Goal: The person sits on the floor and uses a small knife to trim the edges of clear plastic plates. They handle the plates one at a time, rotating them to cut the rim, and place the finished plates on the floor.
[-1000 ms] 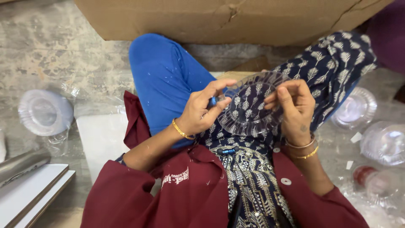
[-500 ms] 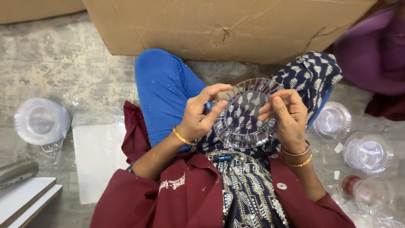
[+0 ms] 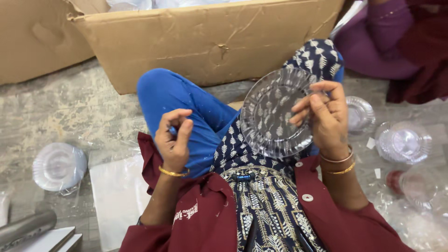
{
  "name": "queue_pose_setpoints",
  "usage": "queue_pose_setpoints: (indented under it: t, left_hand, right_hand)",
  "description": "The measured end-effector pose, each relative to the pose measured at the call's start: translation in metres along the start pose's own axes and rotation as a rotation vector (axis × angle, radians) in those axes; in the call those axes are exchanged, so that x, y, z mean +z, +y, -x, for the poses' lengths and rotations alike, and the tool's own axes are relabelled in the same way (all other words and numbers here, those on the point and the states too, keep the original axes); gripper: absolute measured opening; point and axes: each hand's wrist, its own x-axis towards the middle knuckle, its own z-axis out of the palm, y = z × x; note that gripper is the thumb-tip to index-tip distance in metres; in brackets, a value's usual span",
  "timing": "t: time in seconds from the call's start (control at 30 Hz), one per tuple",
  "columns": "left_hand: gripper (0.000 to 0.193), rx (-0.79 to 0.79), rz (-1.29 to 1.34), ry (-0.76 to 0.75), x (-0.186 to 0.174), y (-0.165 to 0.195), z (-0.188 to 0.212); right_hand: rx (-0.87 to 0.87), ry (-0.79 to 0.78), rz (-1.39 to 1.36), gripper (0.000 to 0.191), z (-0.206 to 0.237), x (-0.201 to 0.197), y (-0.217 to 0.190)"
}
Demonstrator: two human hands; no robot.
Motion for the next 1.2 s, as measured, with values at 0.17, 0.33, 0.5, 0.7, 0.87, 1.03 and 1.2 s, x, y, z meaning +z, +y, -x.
queue_pose_setpoints:
  t: [0.17,0.33,0.5,0.7,0.87,1.03,1.2]
  left_hand:
    - [0.009,0.011,-0.088,0.069,-0.005,0.013,0.012]
    - [0.008,0.101,-0.089,0.127,-0.003,0.012,0.016]
    - [0.01,0.111,-0.043,0.141,0.011,0.008,0.005]
    - [0.011,0.131,-0.134,0.054,0.055,0.002,-0.032]
    - [0.011,0.232,-0.277,-0.073,0.09,0.001,-0.059]
    - [0.01,0.26,-0.264,-0.128,0.106,0.006,-0.079]
    - [0.013,0.248,-0.312,-0.113,0.109,0.014,-0.093]
  right_hand:
    - [-0.153,0.143,-0.013,0.02,0.002,-0.028,-0.012]
    - [-0.255,0.251,0.003,0.017,0.004,-0.071,-0.009]
    - [-0.333,0.402,0.074,0.012,-0.01,-0.125,0.007]
    - [-0.251,0.661,0.253,0.013,-0.045,-0.207,0.041]
    - [-0.046,0.807,0.494,0.015,-0.057,-0.258,0.075]
    - [0.248,0.714,0.69,0.016,-0.089,-0.28,0.12]
    - [0.391,0.84,-0.021,0.032,-0.134,-0.289,0.154]
